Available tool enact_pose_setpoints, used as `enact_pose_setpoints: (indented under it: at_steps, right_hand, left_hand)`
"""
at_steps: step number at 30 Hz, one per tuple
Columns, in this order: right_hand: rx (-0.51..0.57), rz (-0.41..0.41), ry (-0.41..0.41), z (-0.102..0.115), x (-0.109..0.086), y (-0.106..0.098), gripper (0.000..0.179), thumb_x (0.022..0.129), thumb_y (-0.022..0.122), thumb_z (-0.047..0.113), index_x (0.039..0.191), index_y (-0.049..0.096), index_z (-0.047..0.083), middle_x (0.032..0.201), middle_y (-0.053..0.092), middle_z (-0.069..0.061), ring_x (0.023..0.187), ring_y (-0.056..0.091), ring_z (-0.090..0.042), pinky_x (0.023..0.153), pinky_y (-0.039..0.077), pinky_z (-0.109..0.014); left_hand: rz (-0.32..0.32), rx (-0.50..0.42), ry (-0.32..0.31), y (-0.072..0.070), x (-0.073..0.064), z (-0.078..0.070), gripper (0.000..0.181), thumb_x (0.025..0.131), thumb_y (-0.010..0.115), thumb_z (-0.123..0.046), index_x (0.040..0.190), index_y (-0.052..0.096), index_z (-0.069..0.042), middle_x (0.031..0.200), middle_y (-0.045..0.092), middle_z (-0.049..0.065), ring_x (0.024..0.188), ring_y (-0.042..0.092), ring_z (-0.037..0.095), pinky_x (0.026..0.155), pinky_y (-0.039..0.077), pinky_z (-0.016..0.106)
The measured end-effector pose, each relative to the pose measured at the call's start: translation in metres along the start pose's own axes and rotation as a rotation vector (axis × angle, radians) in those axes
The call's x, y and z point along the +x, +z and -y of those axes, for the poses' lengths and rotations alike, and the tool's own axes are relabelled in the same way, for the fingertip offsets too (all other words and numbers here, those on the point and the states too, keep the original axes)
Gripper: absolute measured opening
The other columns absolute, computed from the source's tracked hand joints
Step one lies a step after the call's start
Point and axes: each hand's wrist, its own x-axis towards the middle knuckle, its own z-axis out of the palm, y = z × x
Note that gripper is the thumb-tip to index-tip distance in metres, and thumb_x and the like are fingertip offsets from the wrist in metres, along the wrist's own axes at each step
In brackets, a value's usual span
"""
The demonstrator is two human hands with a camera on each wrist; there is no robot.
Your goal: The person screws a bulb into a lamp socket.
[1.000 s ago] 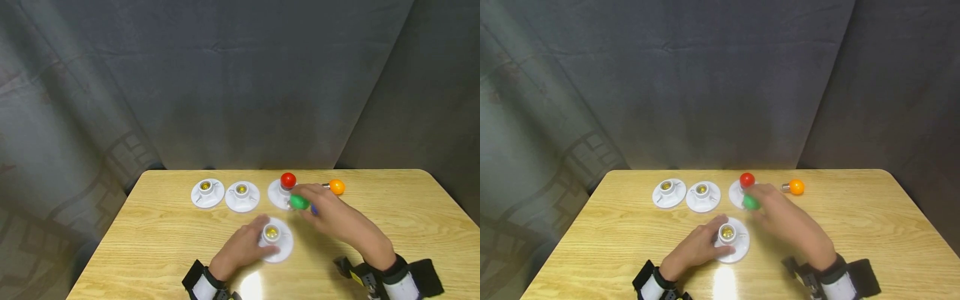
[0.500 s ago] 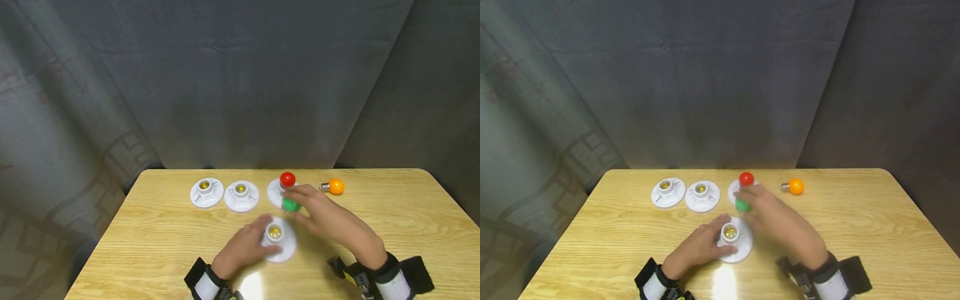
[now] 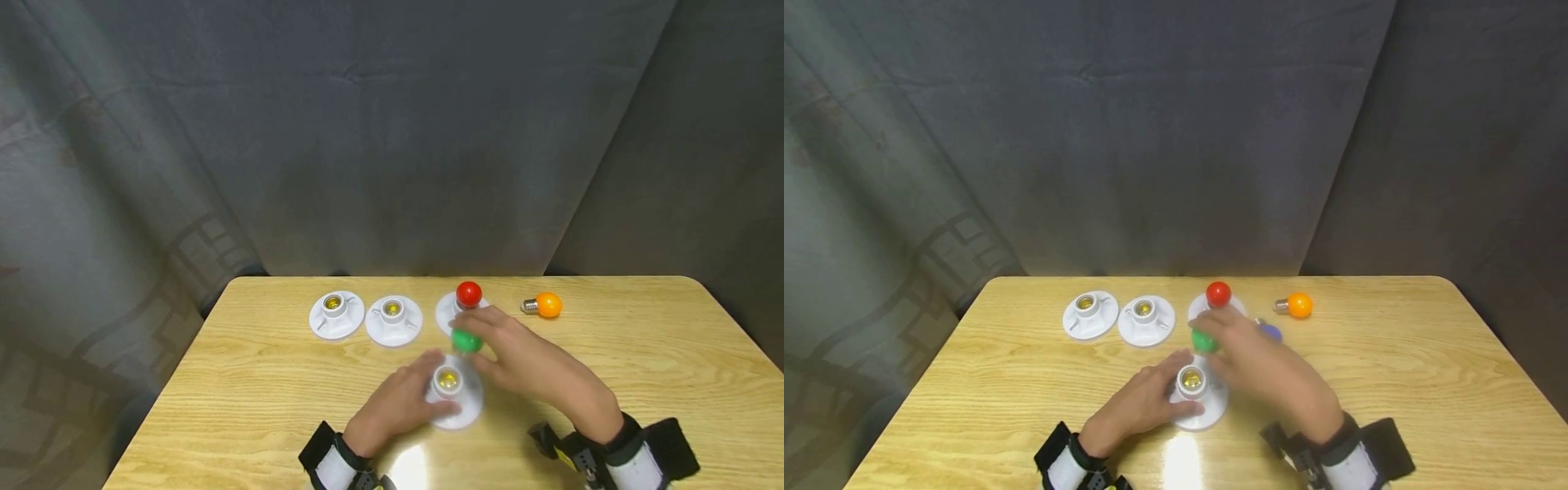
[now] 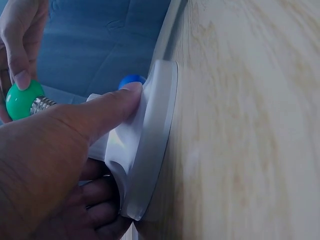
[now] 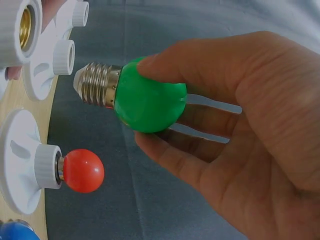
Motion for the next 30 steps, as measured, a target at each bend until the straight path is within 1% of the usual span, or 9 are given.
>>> enact_pose_setpoints:
  at_steps: [4,10,15,21,30]
  right_hand:
    - [0.004,0.027,0.009,0.002,0.001,0.004,0.042,0.082,0.075,0.01,0.122,0.065,0.007,0.129,0.062,-0.012,0.119,0.058,-0.031,0.095,0.054,-0.048]
    - [0.007,0.069,0.019,0.005,0.002,0.008,0.042,0.083,0.074,0.013,0.124,0.065,0.008,0.129,0.062,-0.011,0.119,0.058,-0.029,0.095,0.055,-0.045]
    - [0.007,0.078,0.005,0.006,0.002,0.01,0.044,0.083,0.074,0.015,0.125,0.064,0.008,0.131,0.061,-0.01,0.12,0.058,-0.028,0.096,0.055,-0.045]
    - [0.014,0.091,0.0,0.006,0.003,0.012,0.043,0.083,0.074,0.015,0.125,0.065,0.01,0.131,0.061,-0.01,0.119,0.059,-0.029,0.094,0.056,-0.044]
    - [0.028,0.112,-0.024,0.007,0.003,0.019,0.037,0.086,0.072,0.016,0.121,0.066,0.01,0.126,0.063,-0.011,0.114,0.06,-0.027,0.091,0.057,-0.041]
  left_hand:
    - [-0.002,-0.003,0.007,-0.001,0.0,0.001,0.08,0.083,0.067,-0.057,0.148,0.039,-0.018,0.152,0.044,0.006,0.127,0.056,0.027,0.105,0.048,0.042]
    - [-0.019,0.011,0.041,0.0,0.001,0.001,0.077,0.083,0.068,-0.055,0.147,0.041,-0.021,0.151,0.045,0.005,0.124,0.058,0.026,0.103,0.05,0.041]
    - [-0.027,0.029,0.053,0.001,0.001,0.002,0.076,0.084,0.068,-0.055,0.147,0.04,-0.022,0.149,0.047,0.002,0.121,0.06,0.023,0.1,0.052,0.038]
    - [-0.029,0.027,0.067,0.001,0.002,0.002,0.075,0.084,0.067,-0.054,0.147,0.039,-0.023,0.147,0.05,0.0,0.118,0.061,0.02,0.099,0.052,0.035]
    - [-0.025,0.02,0.076,0.0,0.001,0.002,0.078,0.085,0.065,-0.055,0.151,0.033,-0.027,0.147,0.05,0.0,0.12,0.061,0.021,0.099,0.052,0.036]
